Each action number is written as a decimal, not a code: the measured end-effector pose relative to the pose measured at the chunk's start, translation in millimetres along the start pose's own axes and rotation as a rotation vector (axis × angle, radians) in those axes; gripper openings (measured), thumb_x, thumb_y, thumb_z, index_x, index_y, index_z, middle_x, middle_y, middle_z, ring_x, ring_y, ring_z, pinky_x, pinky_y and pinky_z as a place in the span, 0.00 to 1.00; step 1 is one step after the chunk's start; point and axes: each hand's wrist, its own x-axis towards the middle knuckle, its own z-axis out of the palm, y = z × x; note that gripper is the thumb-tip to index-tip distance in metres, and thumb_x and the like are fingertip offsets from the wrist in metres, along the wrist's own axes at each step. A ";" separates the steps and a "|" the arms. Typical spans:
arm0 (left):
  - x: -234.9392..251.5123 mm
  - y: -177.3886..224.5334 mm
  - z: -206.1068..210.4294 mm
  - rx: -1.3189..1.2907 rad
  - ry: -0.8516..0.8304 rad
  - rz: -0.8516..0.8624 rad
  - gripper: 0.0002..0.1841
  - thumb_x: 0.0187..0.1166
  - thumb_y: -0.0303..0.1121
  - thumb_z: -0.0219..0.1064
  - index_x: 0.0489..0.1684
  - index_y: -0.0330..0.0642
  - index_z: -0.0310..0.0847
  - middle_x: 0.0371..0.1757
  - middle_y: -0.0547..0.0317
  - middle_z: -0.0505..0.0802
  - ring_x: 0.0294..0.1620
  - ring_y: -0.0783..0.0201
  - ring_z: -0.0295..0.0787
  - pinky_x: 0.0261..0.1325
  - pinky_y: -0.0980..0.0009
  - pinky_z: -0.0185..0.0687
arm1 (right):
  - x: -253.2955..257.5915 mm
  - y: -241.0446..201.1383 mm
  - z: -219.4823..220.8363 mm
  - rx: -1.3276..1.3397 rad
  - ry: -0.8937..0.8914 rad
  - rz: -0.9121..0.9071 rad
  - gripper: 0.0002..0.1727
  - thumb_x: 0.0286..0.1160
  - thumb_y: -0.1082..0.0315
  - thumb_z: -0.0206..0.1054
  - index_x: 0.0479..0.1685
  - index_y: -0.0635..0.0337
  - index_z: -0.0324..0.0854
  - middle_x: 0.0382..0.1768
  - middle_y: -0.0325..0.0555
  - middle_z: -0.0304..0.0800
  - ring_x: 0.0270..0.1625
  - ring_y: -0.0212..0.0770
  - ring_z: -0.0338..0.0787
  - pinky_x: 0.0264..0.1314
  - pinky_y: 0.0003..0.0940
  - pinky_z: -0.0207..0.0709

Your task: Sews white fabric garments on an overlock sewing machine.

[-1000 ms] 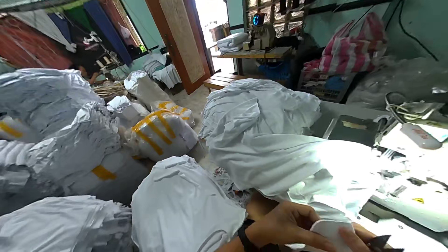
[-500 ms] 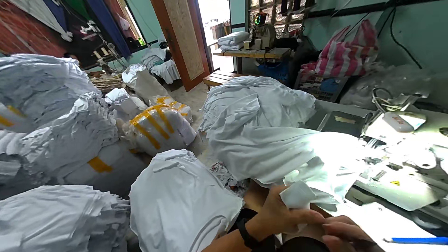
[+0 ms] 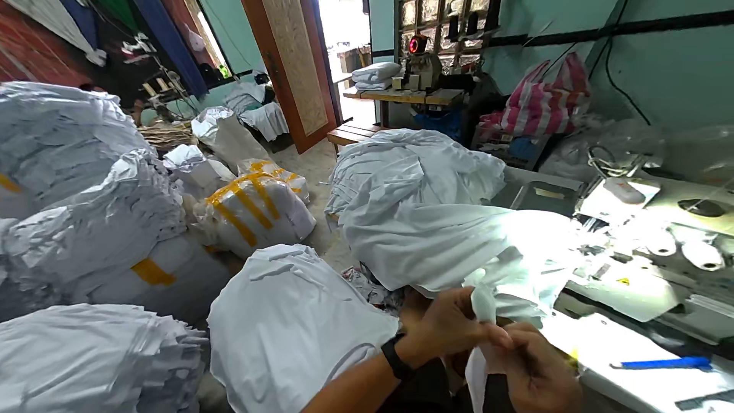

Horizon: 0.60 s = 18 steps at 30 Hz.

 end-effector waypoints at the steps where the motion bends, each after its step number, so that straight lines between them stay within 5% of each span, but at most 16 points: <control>1: 4.3 1.5 -12.9 0.232 -0.041 0.058 0.16 0.61 0.28 0.83 0.34 0.27 0.81 0.24 0.60 0.86 0.26 0.79 0.80 0.33 0.81 0.77 | 0.5 3.6 -11.7 0.024 -0.001 0.051 0.08 0.88 0.57 0.63 0.39 0.48 0.77 0.44 0.26 0.81 0.49 0.14 0.80 0.52 0.10 0.75; 3: 14.8 17.4 -37.9 0.690 -0.205 0.130 0.17 0.68 0.35 0.81 0.37 0.27 0.83 0.25 0.50 0.86 0.25 0.64 0.82 0.34 0.70 0.79 | 4.7 7.1 -41.3 0.126 0.000 0.192 0.04 0.86 0.63 0.62 0.41 0.44 0.78 0.50 0.19 0.85 0.40 0.10 0.82 0.38 0.10 0.79; 5: 27.0 28.3 -50.4 0.813 -0.409 0.171 0.12 0.75 0.32 0.75 0.44 0.29 0.89 0.34 0.44 0.92 0.35 0.55 0.91 0.46 0.62 0.87 | 11.7 4.6 -65.7 0.310 -0.068 0.376 0.06 0.86 0.68 0.60 0.44 0.43 0.78 0.49 0.19 0.91 0.28 0.16 0.86 0.27 0.15 0.82; 9: 50.0 13.1 -46.8 0.093 -0.802 0.174 0.10 0.73 0.24 0.73 0.27 0.23 0.88 0.34 0.44 0.90 0.41 0.63 0.85 0.48 0.71 0.77 | 26.7 -6.2 -92.3 0.636 -0.302 0.473 0.03 0.83 0.58 0.68 0.46 0.36 0.86 0.40 0.24 0.94 0.28 0.21 0.88 0.27 0.17 0.83; 11: 47.1 -0.1 -31.6 -0.306 -0.989 0.009 0.13 0.75 0.31 0.72 0.31 0.24 0.87 0.46 0.48 0.93 0.53 0.68 0.87 0.59 0.72 0.78 | 35.0 -13.6 -96.4 0.770 -0.323 0.429 0.05 0.81 0.58 0.71 0.48 0.42 0.89 0.40 0.28 0.93 0.30 0.22 0.89 0.26 0.17 0.83; 13: 31.2 -4.9 -13.4 -0.520 -1.130 -0.131 0.17 0.78 0.43 0.71 0.39 0.33 0.88 0.48 0.59 0.94 0.52 0.79 0.87 0.59 0.80 0.79 | 41.0 -22.3 -89.9 0.841 -0.323 0.361 0.11 0.79 0.53 0.72 0.53 0.43 0.89 0.42 0.28 0.94 0.30 0.20 0.89 0.25 0.14 0.81; 16: 24.5 18.5 -9.5 -0.546 -1.235 -0.223 0.18 0.80 0.47 0.69 0.37 0.38 0.88 0.39 0.64 0.93 0.41 0.82 0.86 0.49 0.82 0.79 | 40.0 -30.1 -87.0 0.784 -0.359 0.307 0.17 0.72 0.48 0.77 0.50 0.48 0.88 0.37 0.26 0.94 0.30 0.16 0.87 0.25 0.10 0.79; 18: 59.0 39.6 -30.6 -0.303 -1.219 -0.125 0.18 0.84 0.48 0.67 0.34 0.41 0.84 0.43 0.63 0.94 0.53 0.76 0.90 0.66 0.73 0.83 | 35.0 -28.7 -94.4 0.674 -0.463 0.304 0.14 0.73 0.53 0.77 0.43 0.53 0.89 0.29 0.25 0.89 0.29 0.12 0.82 0.29 0.07 0.75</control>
